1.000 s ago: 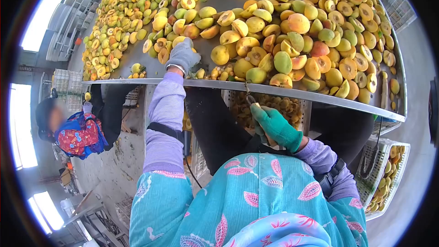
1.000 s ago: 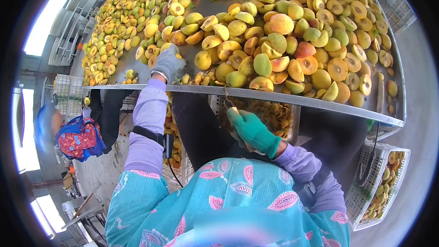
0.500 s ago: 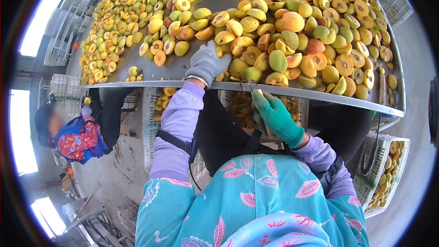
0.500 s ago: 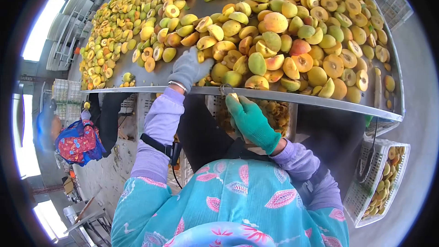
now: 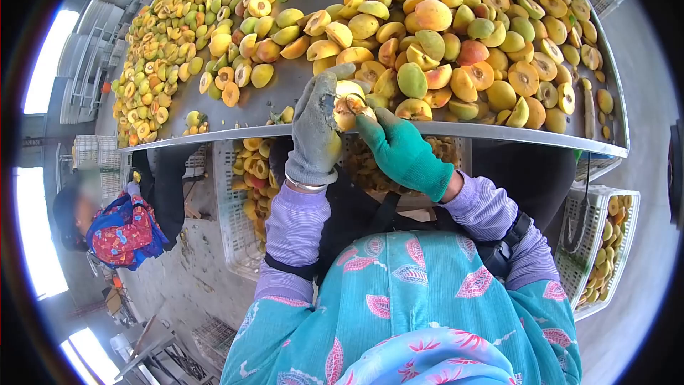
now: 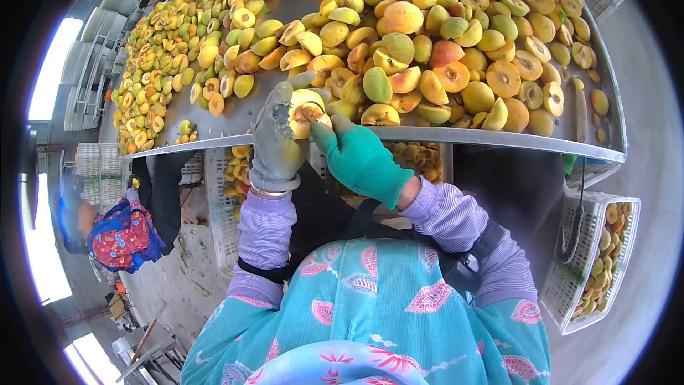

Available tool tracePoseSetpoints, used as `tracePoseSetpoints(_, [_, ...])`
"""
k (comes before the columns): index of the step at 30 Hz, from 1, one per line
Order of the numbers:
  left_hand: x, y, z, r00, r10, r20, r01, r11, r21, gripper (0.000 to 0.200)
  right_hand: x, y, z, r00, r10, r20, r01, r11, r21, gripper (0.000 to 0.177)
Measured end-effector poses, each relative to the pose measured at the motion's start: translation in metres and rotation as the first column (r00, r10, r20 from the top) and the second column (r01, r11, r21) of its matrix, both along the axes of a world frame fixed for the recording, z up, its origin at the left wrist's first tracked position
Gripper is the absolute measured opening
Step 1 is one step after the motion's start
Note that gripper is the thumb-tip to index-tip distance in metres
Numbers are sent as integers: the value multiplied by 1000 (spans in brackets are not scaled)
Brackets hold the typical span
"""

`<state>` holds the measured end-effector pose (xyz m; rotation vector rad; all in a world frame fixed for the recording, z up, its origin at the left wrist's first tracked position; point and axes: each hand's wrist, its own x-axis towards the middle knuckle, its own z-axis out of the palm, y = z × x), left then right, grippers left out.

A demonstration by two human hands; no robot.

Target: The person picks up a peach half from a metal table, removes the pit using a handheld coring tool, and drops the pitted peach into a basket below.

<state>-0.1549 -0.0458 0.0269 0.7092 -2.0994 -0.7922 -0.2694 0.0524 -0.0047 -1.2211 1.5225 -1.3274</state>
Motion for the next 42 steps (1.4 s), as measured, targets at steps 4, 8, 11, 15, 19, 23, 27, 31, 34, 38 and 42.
tracePoseSetpoints(4, [-2,0,3,999,1,-38,3,995,96,19,6,-5,-7,988,10,151,-2,999,-53,42])
tracePoseSetpoints(8, [-21,7,-6,930,170,-327,-14,903,429,30,17,-9,11,870,-74,487,-69,961,269,43])
tracePoseSetpoints(11, [-7,-4,6,977,-60,-203,167,807,566,22,5,-5,-4,959,7,282,-37,994,101,41])
tracePoseSetpoints(15, [-16,-10,17,982,110,-150,59,582,811,27,37,-7,5,847,-108,520,-14,974,225,45])
tracePoseSetpoints(19, [-25,-23,21,996,-91,-12,81,812,579,28,25,-11,22,698,-146,701,-138,933,332,48])
tracePoseSetpoints(23, [-33,-40,36,882,-444,159,258,736,626,28,19,-1,33,601,-140,787,-187,933,308,49])
tracePoseSetpoints(27, [-38,-22,25,971,-198,-134,236,698,676,31,10,-7,35,518,-107,848,-237,935,263,51])
tracePoseSetpoints(31, [-22,-18,23,963,-263,52,143,669,730,28,5,2,30,668,40,743,-384,874,298,49])
tracePoseSetpoints(34, [-12,-27,24,841,-468,271,157,692,705,23,12,7,20,681,100,726,-439,849,295,45])
tracePoseSetpoints(38, [4,-15,24,924,-367,109,354,927,125,23,11,9,3,-94,165,982,-555,810,-189,43])
tracePoseSetpoints(42, [17,-3,31,950,-313,23,296,917,268,31,13,9,0,-332,166,929,-612,711,-346,41])
